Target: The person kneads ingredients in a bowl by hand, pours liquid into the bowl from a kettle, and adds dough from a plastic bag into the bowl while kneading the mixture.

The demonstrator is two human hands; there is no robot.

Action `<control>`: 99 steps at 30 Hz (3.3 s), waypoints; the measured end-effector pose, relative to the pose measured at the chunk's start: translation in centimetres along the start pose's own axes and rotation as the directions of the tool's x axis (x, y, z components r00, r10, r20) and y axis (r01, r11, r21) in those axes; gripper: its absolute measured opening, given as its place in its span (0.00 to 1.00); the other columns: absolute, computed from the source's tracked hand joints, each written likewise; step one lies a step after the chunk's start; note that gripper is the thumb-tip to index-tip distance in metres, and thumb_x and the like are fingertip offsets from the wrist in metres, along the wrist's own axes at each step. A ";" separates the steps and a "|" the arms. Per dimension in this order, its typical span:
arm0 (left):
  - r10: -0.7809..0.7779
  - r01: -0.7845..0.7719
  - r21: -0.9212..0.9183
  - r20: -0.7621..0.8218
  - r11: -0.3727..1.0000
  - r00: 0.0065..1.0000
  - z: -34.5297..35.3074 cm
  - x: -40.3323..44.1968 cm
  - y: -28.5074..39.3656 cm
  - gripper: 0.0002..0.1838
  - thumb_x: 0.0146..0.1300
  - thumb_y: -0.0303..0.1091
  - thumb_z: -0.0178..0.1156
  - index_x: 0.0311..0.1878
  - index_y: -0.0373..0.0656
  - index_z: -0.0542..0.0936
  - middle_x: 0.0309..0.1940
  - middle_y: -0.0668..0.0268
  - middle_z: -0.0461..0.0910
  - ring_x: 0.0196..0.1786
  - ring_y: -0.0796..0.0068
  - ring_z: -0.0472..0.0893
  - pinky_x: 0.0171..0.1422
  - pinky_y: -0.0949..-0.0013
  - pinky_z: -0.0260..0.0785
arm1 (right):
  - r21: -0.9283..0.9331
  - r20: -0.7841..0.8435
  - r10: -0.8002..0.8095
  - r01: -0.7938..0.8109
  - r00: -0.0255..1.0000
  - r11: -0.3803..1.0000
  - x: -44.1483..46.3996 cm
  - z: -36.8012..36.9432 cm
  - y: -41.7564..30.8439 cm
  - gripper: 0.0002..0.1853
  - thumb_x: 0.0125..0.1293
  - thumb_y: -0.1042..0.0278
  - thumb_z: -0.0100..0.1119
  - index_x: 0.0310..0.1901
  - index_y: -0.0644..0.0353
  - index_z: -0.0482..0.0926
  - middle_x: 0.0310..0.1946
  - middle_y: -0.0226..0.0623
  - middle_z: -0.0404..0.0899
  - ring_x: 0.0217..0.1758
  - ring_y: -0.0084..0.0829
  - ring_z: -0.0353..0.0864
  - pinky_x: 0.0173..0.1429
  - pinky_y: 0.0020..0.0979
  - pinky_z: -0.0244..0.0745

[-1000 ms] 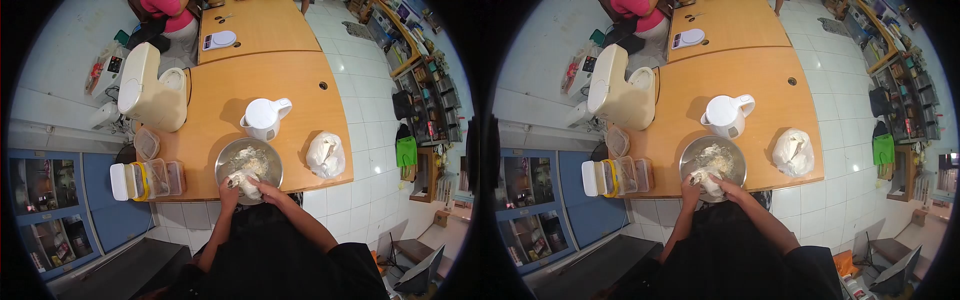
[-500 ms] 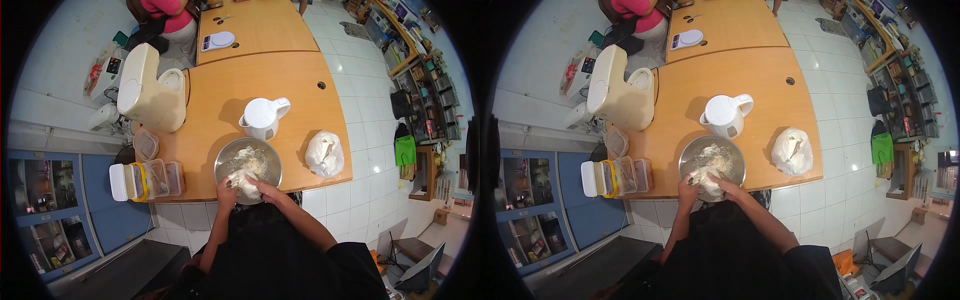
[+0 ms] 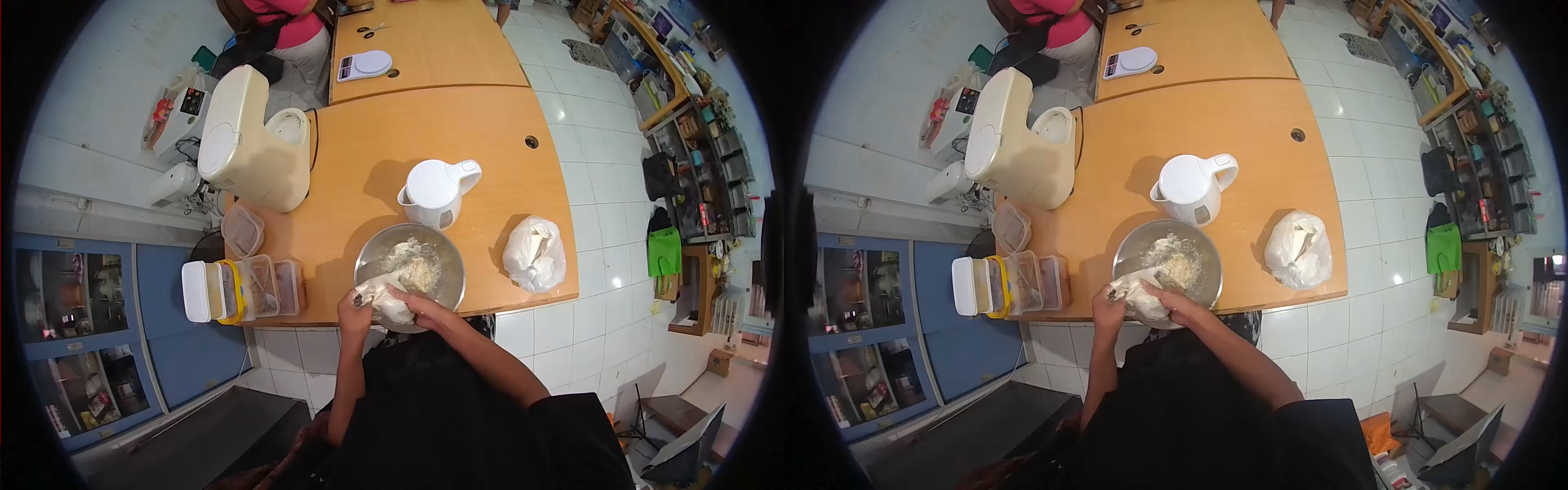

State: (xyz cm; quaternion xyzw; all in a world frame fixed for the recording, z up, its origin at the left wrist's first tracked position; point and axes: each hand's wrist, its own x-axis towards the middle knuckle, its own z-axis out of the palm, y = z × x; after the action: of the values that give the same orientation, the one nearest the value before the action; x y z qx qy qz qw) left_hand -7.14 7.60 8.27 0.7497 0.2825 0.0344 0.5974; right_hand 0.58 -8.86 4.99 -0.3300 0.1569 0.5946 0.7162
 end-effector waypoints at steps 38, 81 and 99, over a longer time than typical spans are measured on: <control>0.007 -0.036 0.178 0.159 0.983 0.987 2.7 1.2 4.3 0.14 0.57 0.21 0.62 0.47 0.31 0.84 0.38 0.58 0.87 0.41 0.74 0.84 0.47 0.69 0.76 | 0.193 -0.019 -0.146 0.147 0.989 0.970 -2.6 -1.7 1.4 0.30 0.76 0.45 0.50 0.69 0.59 0.67 0.64 0.37 0.75 0.63 0.30 0.77 0.67 0.36 0.73; -0.059 0.053 0.132 0.044 0.990 0.997 -0.9 -0.3 1.9 0.12 0.52 0.20 0.62 0.42 0.33 0.84 0.32 0.55 0.86 0.36 0.70 0.85 0.44 0.67 0.75 | 0.089 -0.054 -0.020 0.025 0.998 0.996 -1.3 1.1 2.3 0.30 0.74 0.41 0.51 0.65 0.58 0.72 0.57 0.35 0.80 0.57 0.30 0.81 0.61 0.35 0.77; 0.114 -0.123 0.187 0.059 0.975 0.992 1.6 -0.6 5.6 0.11 0.53 0.21 0.64 0.41 0.32 0.83 0.32 0.54 0.86 0.37 0.70 0.86 0.42 0.66 0.75 | 0.173 -0.046 -0.113 0.120 0.992 0.978 -2.7 0.1 1.4 0.30 0.74 0.43 0.53 0.64 0.61 0.72 0.57 0.36 0.80 0.56 0.29 0.81 0.62 0.34 0.76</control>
State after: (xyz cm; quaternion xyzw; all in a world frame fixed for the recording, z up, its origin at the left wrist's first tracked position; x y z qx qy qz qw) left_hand -4.85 5.23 13.13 0.8194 0.2248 0.0246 0.5267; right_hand -1.45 -10.72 6.38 -0.2849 0.2021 0.5294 0.7731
